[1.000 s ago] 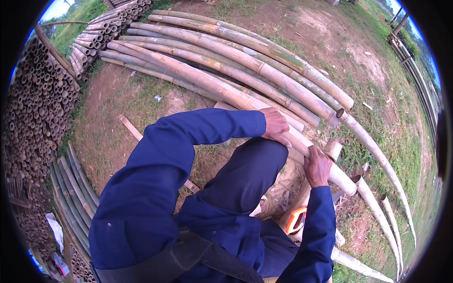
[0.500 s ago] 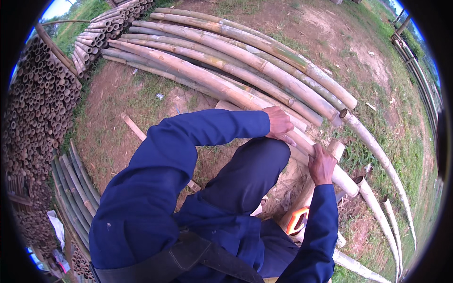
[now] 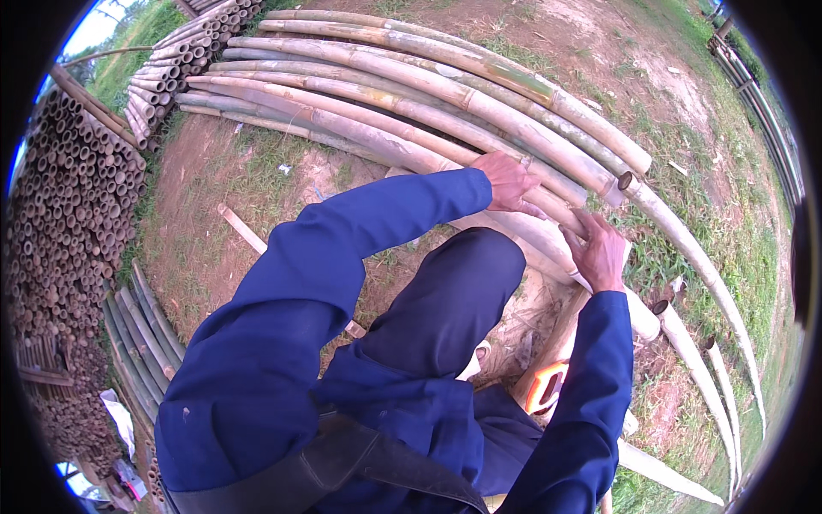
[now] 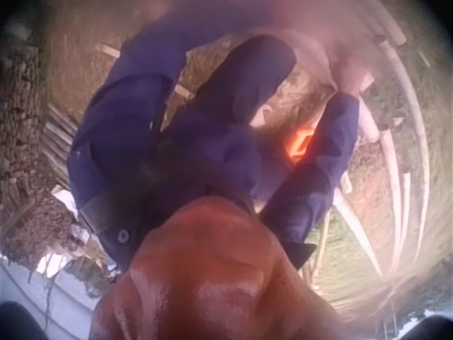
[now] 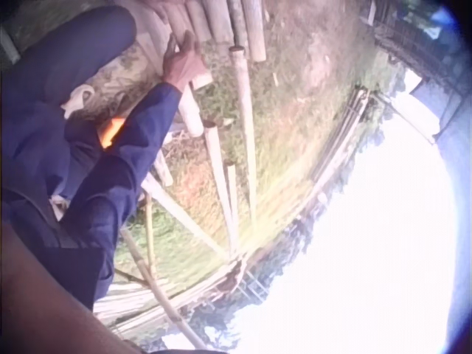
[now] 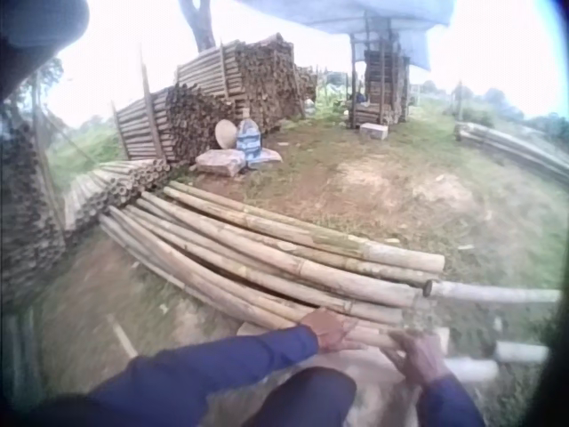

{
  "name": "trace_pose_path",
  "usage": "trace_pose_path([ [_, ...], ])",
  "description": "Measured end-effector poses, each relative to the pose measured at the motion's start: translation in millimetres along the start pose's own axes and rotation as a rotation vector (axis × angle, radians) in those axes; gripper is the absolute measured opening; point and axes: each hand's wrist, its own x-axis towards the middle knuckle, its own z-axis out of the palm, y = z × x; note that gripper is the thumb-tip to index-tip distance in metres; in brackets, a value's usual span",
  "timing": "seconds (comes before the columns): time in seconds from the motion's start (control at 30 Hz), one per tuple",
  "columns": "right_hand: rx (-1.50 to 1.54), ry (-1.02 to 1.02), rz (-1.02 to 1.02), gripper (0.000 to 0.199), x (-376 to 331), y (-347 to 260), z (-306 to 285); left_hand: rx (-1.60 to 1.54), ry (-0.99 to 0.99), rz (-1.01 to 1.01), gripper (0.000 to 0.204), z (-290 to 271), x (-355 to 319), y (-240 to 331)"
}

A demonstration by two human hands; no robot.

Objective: The person uses a hand saw to cut bamboo poles into shorter sections. They repeatedly position a pole on a support, saw through it, and then move the cut pieces aside.

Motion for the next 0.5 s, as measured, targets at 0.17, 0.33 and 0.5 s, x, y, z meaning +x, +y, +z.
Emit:
trace_pose_path([
  [0.17, -0.049, 0.017, 0.017, 0.041, 6, -7, -8, 0.040, -0.002, 0.001, 0.074, 2, 0, -4],
  [0.33, -0.048, 0.049, 0.011, 0.044, 8, 2, -12, 0.021, 0.216, 0.029, 0.065, 3, 1, -3],
  [0.5, -0.027, -0.061, 0.066, 0.037, -8, 21, 28, -0.030, 0.001, 0.125, 0.052, 24, -6, -29],
])
